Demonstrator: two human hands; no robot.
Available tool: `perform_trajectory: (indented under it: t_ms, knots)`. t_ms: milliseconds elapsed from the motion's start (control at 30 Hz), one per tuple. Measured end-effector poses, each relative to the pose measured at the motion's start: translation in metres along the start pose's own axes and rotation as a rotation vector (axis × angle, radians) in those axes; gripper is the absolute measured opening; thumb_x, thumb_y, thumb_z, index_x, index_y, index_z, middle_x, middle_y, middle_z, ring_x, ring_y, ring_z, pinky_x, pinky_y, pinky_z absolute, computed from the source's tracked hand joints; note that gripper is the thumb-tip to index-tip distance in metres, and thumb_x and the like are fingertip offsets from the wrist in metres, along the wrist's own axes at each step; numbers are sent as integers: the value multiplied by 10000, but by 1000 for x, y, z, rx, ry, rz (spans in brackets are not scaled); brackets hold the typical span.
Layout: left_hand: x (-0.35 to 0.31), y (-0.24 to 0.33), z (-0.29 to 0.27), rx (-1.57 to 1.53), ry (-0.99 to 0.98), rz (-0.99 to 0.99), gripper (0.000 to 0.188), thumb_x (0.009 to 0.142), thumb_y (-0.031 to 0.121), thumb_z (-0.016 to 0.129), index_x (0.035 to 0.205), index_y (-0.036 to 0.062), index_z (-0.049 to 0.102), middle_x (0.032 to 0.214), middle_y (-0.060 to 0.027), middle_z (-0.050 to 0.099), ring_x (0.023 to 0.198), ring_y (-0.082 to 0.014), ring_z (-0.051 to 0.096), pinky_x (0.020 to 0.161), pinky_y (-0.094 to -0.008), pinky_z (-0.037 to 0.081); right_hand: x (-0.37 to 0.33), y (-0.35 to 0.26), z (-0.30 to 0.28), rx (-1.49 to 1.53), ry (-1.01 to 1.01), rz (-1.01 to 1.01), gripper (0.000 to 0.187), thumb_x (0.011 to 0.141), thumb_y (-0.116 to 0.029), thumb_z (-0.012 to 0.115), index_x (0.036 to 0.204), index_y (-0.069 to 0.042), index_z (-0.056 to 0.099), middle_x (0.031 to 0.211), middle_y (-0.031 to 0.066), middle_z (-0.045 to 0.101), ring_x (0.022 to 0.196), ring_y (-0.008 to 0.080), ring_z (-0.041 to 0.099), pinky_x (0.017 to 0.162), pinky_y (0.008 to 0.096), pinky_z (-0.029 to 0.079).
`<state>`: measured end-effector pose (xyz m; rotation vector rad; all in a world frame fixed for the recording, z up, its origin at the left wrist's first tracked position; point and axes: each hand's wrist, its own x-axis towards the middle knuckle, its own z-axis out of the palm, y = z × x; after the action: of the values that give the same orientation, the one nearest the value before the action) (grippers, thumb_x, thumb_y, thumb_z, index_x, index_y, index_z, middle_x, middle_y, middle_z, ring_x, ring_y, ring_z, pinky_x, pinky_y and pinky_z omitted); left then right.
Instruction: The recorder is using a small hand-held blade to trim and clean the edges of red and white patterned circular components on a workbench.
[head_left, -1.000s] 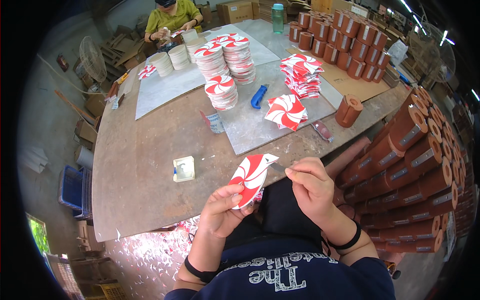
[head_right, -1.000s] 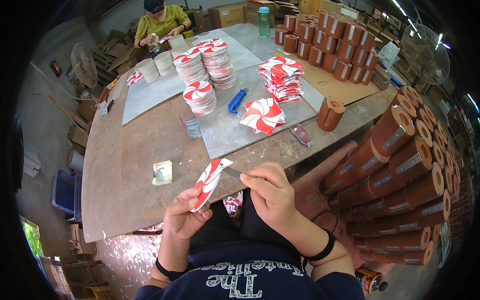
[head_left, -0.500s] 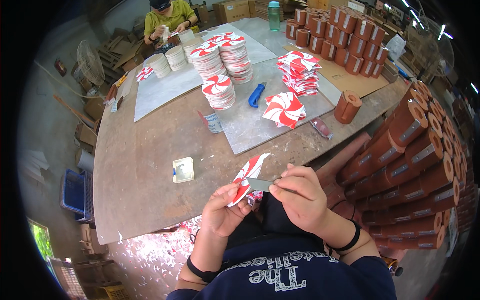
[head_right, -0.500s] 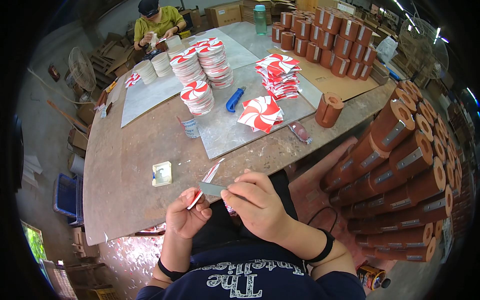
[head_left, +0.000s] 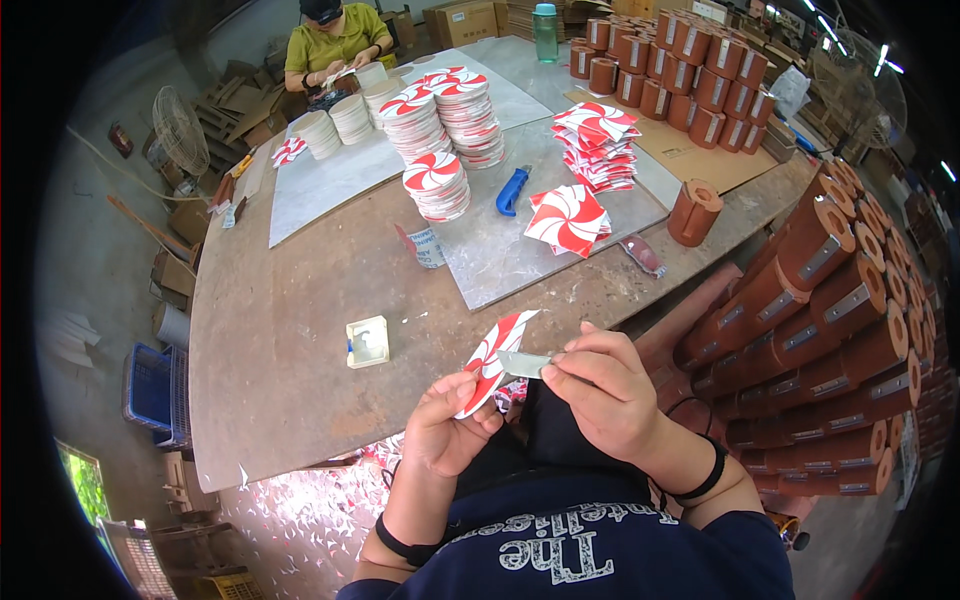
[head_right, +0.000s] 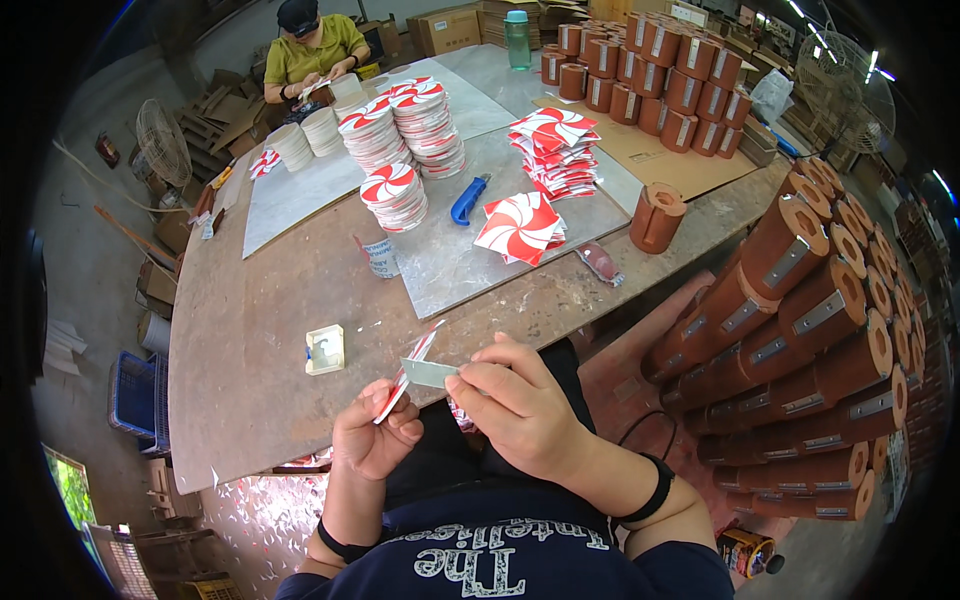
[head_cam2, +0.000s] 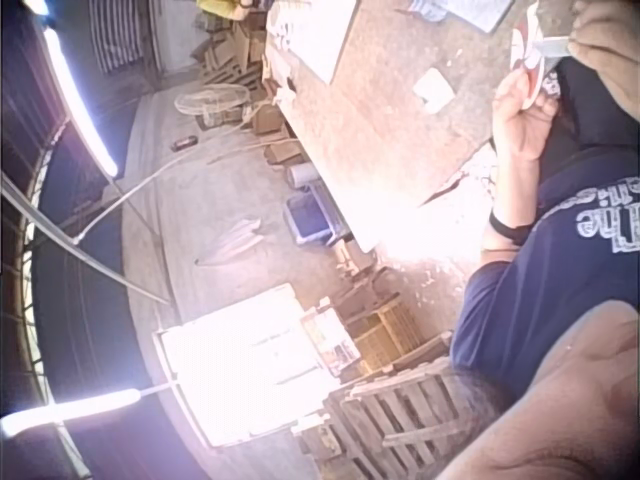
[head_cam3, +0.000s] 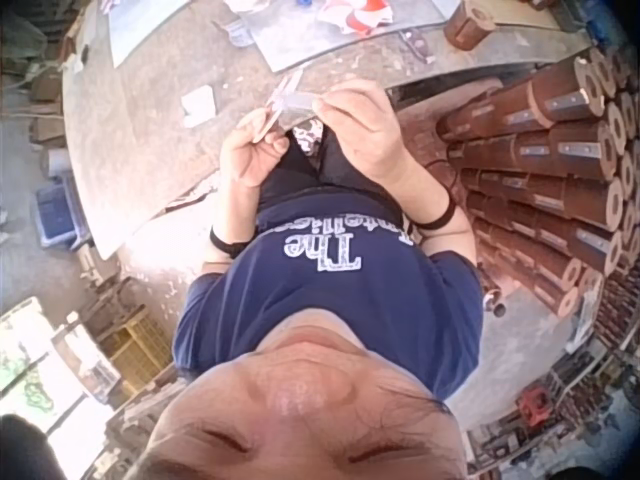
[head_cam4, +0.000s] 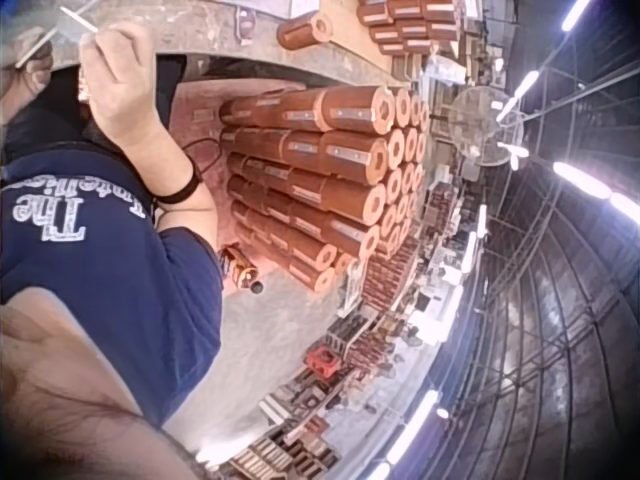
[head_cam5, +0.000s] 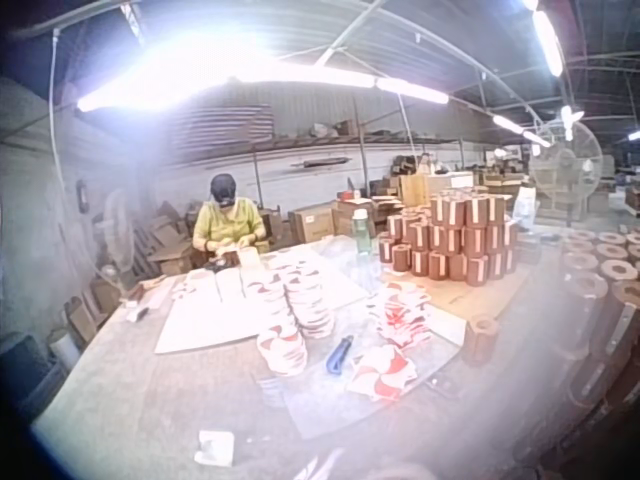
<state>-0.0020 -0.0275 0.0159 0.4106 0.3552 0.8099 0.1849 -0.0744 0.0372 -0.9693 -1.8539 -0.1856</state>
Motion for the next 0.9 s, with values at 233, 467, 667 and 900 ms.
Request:
perform_trajectory:
  t_ms: [233,467,667,900]
  knots:
    - [-1,0,-1,19,5,11,86,776,97,551,752,20,520,646,-38,495,597,-122,464,560,-267,393,1,2,-1,10,37,20,269,604,19,621,872,9,604,854,61,528,812,242,510,751,359,451]
    - [-3,0,-9,28,-48,51,86,769,86,559,830,29,581,644,-46,503,576,-132,447,534,-270,359,0,4,-2,48,60,44,277,587,57,625,859,15,602,839,73,529,795,256,516,691,326,449]
    - [-3,1,-13,29,-140,41,90,754,66,568,833,27,587,679,-60,517,557,-130,438,523,-271,356,-1,5,-5,80,63,61,296,571,92,612,858,22,604,836,84,527,775,266,520,663,323,446]
    - [-5,7,-23,87,-207,76,119,685,27,605,799,6,584,793,-171,576,556,-191,514,455,-297,384,-2,2,-8,98,76,86,268,579,115,605,827,11,606,814,83,538,766,260,531,683,331,458]
